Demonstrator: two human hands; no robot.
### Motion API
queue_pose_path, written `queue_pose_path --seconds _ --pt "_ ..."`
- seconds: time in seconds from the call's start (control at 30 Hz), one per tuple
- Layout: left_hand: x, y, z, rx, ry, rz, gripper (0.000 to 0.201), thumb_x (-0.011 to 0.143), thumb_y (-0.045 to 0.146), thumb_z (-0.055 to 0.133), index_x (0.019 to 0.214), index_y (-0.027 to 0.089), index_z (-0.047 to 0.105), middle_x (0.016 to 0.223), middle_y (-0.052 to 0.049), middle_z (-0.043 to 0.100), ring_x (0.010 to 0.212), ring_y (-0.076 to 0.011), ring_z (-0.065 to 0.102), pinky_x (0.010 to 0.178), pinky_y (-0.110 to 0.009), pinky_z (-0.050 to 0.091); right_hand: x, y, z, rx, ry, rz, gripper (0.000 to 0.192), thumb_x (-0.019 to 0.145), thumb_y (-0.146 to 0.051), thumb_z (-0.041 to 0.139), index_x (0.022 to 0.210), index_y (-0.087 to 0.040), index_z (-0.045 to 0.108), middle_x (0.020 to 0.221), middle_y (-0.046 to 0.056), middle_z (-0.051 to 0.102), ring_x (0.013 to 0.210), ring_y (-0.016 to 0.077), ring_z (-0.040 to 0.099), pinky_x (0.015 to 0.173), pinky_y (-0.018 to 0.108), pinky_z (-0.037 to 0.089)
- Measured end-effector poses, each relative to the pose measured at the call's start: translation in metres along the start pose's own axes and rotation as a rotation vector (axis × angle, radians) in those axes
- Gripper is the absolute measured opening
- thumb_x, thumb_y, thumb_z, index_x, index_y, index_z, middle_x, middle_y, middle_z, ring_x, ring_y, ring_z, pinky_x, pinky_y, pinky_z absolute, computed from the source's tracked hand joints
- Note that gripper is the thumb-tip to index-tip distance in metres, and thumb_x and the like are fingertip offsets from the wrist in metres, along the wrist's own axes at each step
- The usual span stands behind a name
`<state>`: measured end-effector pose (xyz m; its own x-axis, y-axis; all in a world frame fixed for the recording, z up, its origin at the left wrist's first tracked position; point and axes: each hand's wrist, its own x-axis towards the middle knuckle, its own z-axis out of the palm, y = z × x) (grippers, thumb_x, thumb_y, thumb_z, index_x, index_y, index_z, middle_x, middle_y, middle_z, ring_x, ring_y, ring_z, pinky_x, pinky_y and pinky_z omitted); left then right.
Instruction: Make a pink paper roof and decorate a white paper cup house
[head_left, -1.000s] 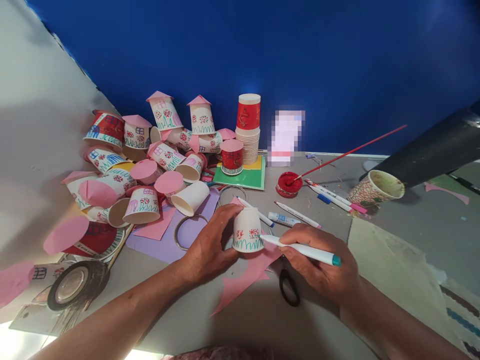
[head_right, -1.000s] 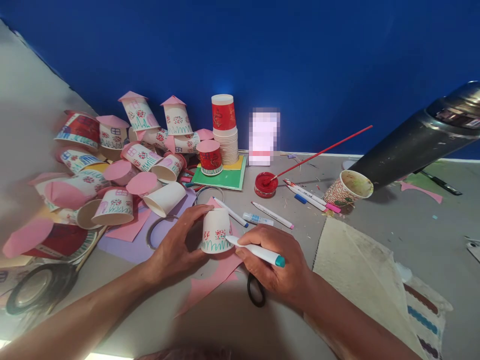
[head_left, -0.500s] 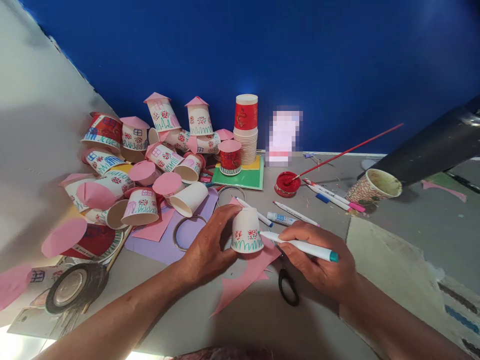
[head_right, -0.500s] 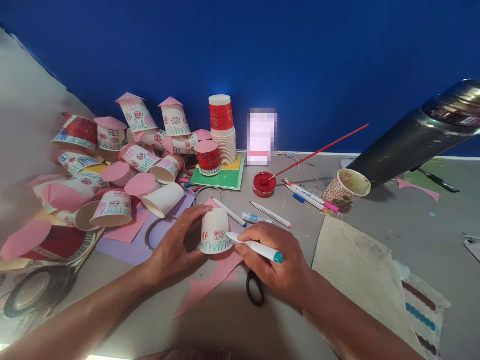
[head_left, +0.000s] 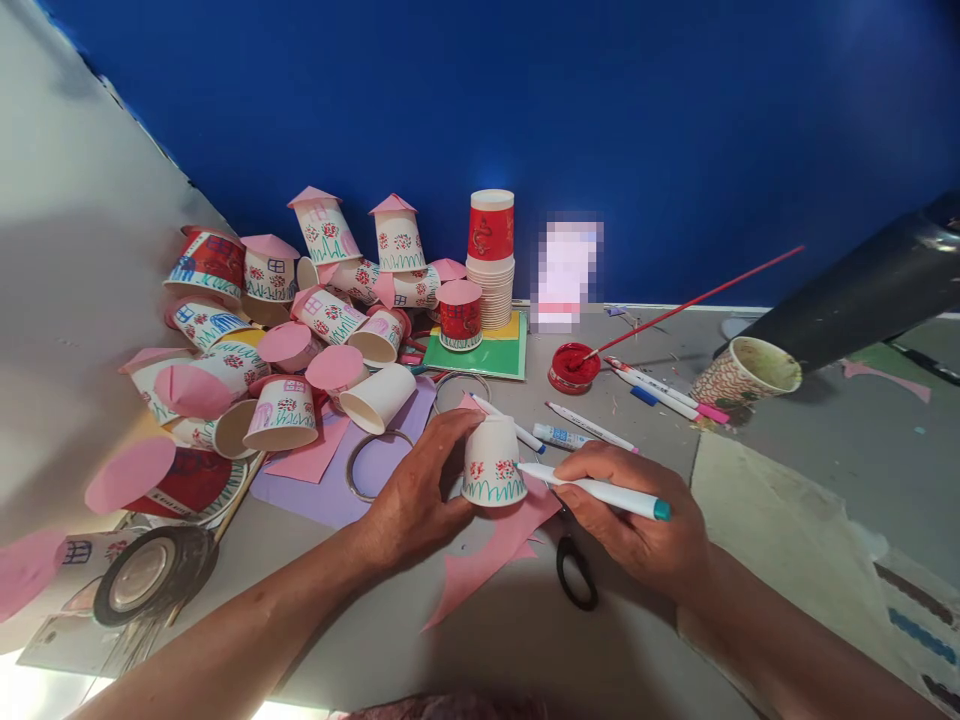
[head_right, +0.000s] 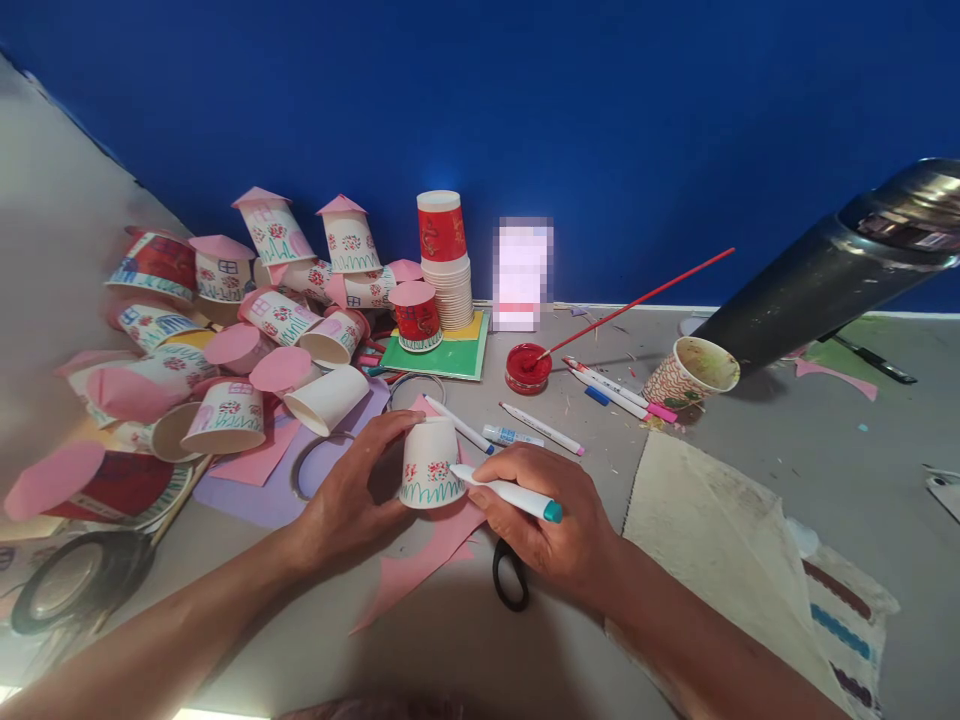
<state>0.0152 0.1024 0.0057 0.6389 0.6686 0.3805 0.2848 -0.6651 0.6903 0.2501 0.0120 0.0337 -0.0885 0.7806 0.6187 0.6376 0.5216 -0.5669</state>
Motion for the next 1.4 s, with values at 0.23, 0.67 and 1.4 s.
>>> queue_pose_path --seconds 0.23,0.67,1.4 --pt "-0.0008 -0.0003 -0.0004 0.000 -0.002 -0.003 0.074 0.082 0.007 0.076 0.146 0.027 0.044 0.143 -0.013 0.058 0.133 -0.0277 0.058 0.114 -0.044 0.050 0.0006 -0.0021 -0.0004 0.072 -0.006 -0.022 0.007 0.098 -0.019 0.061 0.099 -0.022 0.068 0.083 0.003 0.078 0.073 0.0164 0.075 0.071 0.027 0.062" --pt "-0.0012 0.0009 0.0000 -0.006 -0.010 0.001 0.075 0.083 0.005 0.074 0.147 0.028 0.043 0.144 -0.013 0.056 0.135 -0.0278 0.057 0.114 -0.045 0.050 0.0015 -0.0023 -0.0013 0.040 0.009 -0.005 0.007 0.099 -0.023 0.062 0.097 -0.023 0.068 0.081 0.002 0.078 0.071 0.0154 0.075 0.068 0.025 0.061" --pt "-0.0019 0.0008 0.0001 -0.003 -0.019 0.034 0.076 0.085 0.008 0.075 0.149 0.029 0.041 0.145 -0.014 0.055 0.137 -0.0285 0.056 0.114 -0.045 0.052 0.0015 -0.0045 -0.0005 0.054 0.037 0.001 0.006 0.097 -0.020 0.063 0.096 -0.023 0.069 0.081 0.002 0.079 0.071 0.0165 0.076 0.070 0.026 0.061"
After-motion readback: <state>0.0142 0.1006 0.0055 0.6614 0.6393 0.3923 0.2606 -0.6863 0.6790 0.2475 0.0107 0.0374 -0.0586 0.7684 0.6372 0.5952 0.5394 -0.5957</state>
